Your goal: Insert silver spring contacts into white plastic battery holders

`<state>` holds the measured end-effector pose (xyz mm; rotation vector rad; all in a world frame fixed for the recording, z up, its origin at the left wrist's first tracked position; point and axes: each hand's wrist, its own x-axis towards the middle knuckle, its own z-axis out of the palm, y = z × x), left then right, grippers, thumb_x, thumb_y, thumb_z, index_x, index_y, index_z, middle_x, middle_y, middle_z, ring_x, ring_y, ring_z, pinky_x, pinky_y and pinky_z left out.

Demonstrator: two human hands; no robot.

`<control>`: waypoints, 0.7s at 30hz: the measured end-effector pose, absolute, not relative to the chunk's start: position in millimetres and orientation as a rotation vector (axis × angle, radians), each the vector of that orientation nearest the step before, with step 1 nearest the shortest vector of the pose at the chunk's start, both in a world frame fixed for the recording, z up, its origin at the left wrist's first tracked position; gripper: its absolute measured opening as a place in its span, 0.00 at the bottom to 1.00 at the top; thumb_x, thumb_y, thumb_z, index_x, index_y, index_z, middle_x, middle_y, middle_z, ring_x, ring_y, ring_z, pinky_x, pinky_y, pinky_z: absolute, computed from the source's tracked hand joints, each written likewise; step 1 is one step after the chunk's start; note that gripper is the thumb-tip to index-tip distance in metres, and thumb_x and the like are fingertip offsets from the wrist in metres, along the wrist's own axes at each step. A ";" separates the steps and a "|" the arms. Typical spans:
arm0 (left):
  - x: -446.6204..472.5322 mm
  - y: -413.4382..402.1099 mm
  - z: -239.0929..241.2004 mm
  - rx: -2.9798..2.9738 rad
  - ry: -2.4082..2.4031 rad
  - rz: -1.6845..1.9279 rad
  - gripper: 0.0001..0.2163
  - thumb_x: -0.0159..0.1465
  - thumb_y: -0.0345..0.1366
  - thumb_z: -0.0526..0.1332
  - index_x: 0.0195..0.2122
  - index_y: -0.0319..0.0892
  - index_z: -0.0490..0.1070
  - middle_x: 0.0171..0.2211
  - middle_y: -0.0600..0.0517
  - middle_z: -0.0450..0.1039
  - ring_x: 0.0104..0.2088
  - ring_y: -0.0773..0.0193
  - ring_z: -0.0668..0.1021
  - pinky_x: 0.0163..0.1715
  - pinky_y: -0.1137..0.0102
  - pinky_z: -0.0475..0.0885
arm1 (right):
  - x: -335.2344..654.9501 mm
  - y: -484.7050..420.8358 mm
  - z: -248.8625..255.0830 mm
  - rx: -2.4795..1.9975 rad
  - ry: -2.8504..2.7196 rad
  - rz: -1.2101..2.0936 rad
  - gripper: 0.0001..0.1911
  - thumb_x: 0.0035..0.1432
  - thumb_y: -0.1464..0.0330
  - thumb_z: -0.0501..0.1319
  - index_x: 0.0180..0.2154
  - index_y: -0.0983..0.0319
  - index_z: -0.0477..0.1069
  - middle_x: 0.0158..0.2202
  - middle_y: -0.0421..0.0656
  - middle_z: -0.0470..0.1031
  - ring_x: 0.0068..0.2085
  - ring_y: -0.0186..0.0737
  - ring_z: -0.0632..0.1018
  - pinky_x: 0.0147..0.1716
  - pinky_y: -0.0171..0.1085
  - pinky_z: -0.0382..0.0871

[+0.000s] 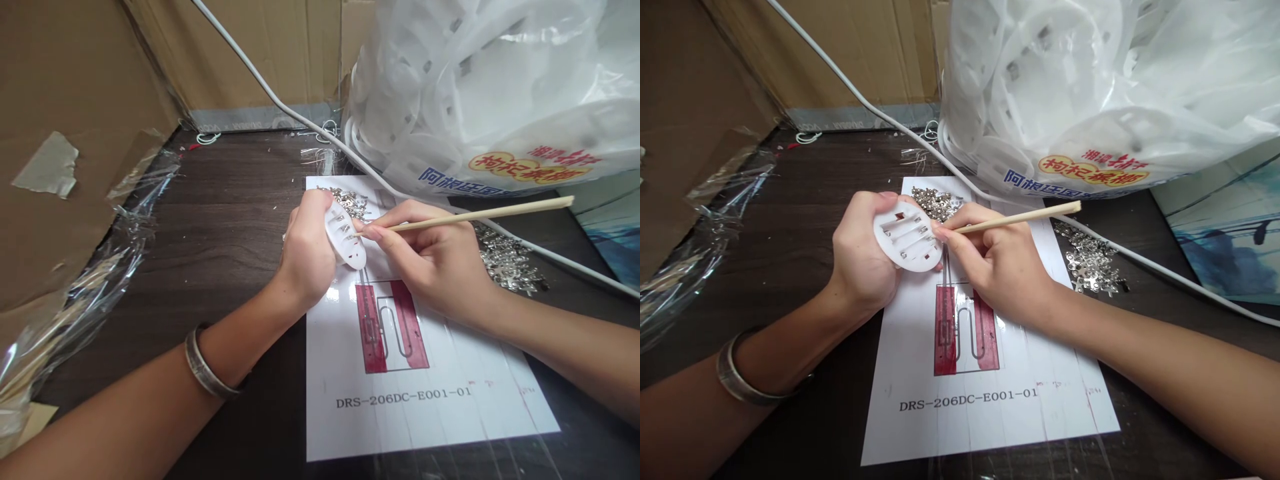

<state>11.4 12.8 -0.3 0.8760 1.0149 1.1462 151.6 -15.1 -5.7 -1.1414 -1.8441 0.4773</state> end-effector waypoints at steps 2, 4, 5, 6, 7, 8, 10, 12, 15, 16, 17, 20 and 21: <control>11.1 12.2 0.5 0.881 1.001 1.131 0.15 0.59 0.41 0.49 0.19 0.42 0.65 0.11 0.54 0.59 0.12 0.69 0.62 0.10 0.73 0.55 | 151.8 -15.1 -5.4 -1.136 -1.845 0.483 0.13 0.64 0.75 0.62 0.26 0.61 0.76 0.29 0.40 0.79 0.28 0.31 0.78 0.24 0.31 0.71; 10.6 11.8 1.2 0.877 0.969 1.114 0.15 0.60 0.41 0.49 0.19 0.42 0.65 0.11 0.53 0.60 0.12 0.68 0.62 0.10 0.73 0.55 | 151.7 -15.3 -5.1 -1.132 -1.839 0.495 0.14 0.64 0.75 0.62 0.25 0.60 0.76 0.29 0.40 0.79 0.29 0.31 0.78 0.24 0.31 0.72; 10.4 11.7 1.4 0.871 0.958 1.111 0.15 0.60 0.40 0.49 0.19 0.42 0.65 0.11 0.53 0.60 0.12 0.69 0.62 0.10 0.73 0.55 | 151.5 -15.4 -4.9 -1.128 -1.837 0.502 0.14 0.64 0.75 0.62 0.25 0.60 0.76 0.29 0.40 0.79 0.29 0.32 0.78 0.24 0.31 0.73; 10.2 11.6 1.6 0.863 0.958 1.119 0.15 0.59 0.40 0.50 0.18 0.42 0.64 0.11 0.53 0.60 0.12 0.69 0.62 0.11 0.73 0.55 | 151.3 -15.4 -4.8 -1.125 -1.834 0.506 0.15 0.64 0.75 0.62 0.25 0.60 0.76 0.29 0.40 0.79 0.29 0.32 0.78 0.24 0.30 0.73; 10.1 11.7 1.7 0.851 0.969 1.135 0.15 0.59 0.39 0.50 0.18 0.41 0.63 0.12 0.53 0.61 0.12 0.70 0.62 0.11 0.74 0.56 | 151.0 -15.5 -4.7 -1.127 -1.831 0.509 0.15 0.64 0.75 0.62 0.25 0.60 0.76 0.29 0.40 0.79 0.28 0.32 0.78 0.24 0.30 0.73; 9.9 11.7 1.6 0.844 0.980 1.148 0.15 0.59 0.39 0.51 0.17 0.41 0.63 0.12 0.53 0.61 0.13 0.70 0.62 0.11 0.74 0.56 | 150.8 -15.5 -4.6 -1.132 -1.829 0.511 0.14 0.64 0.75 0.62 0.25 0.60 0.76 0.29 0.40 0.79 0.28 0.32 0.78 0.23 0.30 0.73; 9.8 11.8 1.1 0.839 0.995 1.155 0.15 0.59 0.39 0.51 0.17 0.41 0.64 0.12 0.53 0.61 0.13 0.71 0.62 0.11 0.74 0.56 | 150.4 -15.7 -4.7 -1.152 -1.826 0.514 0.14 0.64 0.74 0.62 0.25 0.60 0.76 0.29 0.40 0.79 0.28 0.32 0.78 0.22 0.30 0.72; 9.9 11.7 0.7 0.862 0.980 1.135 0.15 0.59 0.40 0.51 0.18 0.41 0.65 0.12 0.53 0.60 0.13 0.69 0.62 0.11 0.72 0.56 | 150.1 -15.9 -4.9 -1.168 -1.821 0.514 0.13 0.63 0.74 0.62 0.26 0.61 0.76 0.29 0.40 0.79 0.27 0.32 0.77 0.21 0.30 0.71; 10.3 11.6 1.1 0.884 0.965 1.113 0.16 0.60 0.42 0.50 0.19 0.41 0.67 0.11 0.53 0.59 0.12 0.68 0.62 0.11 0.71 0.55 | 149.9 -15.7 -4.7 -1.163 -1.823 0.507 0.12 0.63 0.74 0.62 0.27 0.61 0.76 0.29 0.40 0.79 0.25 0.30 0.76 0.19 0.29 0.68; 10.5 11.7 1.4 0.881 0.962 1.109 0.17 0.60 0.42 0.50 0.19 0.41 0.67 0.11 0.53 0.60 0.12 0.68 0.62 0.11 0.71 0.55 | 149.9 -15.6 -4.4 -1.162 -1.824 0.504 0.11 0.63 0.74 0.62 0.27 0.61 0.76 0.28 0.39 0.79 0.25 0.30 0.76 0.18 0.29 0.67; 10.5 11.8 1.6 0.876 0.958 1.101 0.17 0.60 0.43 0.50 0.19 0.41 0.67 0.11 0.52 0.61 0.12 0.67 0.62 0.10 0.71 0.54 | 150.0 -15.5 -4.2 -1.162 -1.829 0.505 0.11 0.63 0.74 0.62 0.27 0.61 0.77 0.28 0.39 0.79 0.25 0.30 0.75 0.18 0.29 0.67; 9.6 12.4 0.2 0.876 0.970 1.103 0.17 0.59 0.43 0.50 0.19 0.41 0.67 0.12 0.52 0.63 0.13 0.67 0.63 0.11 0.70 0.56 | 150.5 -15.7 -4.3 -1.163 -1.829 0.500 0.10 0.63 0.74 0.63 0.29 0.61 0.77 0.28 0.39 0.79 0.25 0.30 0.76 0.18 0.29 0.67; 8.9 12.6 -1.1 0.888 0.981 1.113 0.16 0.59 0.43 0.51 0.19 0.41 0.67 0.12 0.52 0.63 0.14 0.68 0.64 0.12 0.71 0.57 | 150.9 -16.1 -4.8 -1.165 -1.828 0.497 0.09 0.63 0.74 0.63 0.29 0.61 0.77 0.28 0.39 0.79 0.24 0.30 0.76 0.18 0.29 0.67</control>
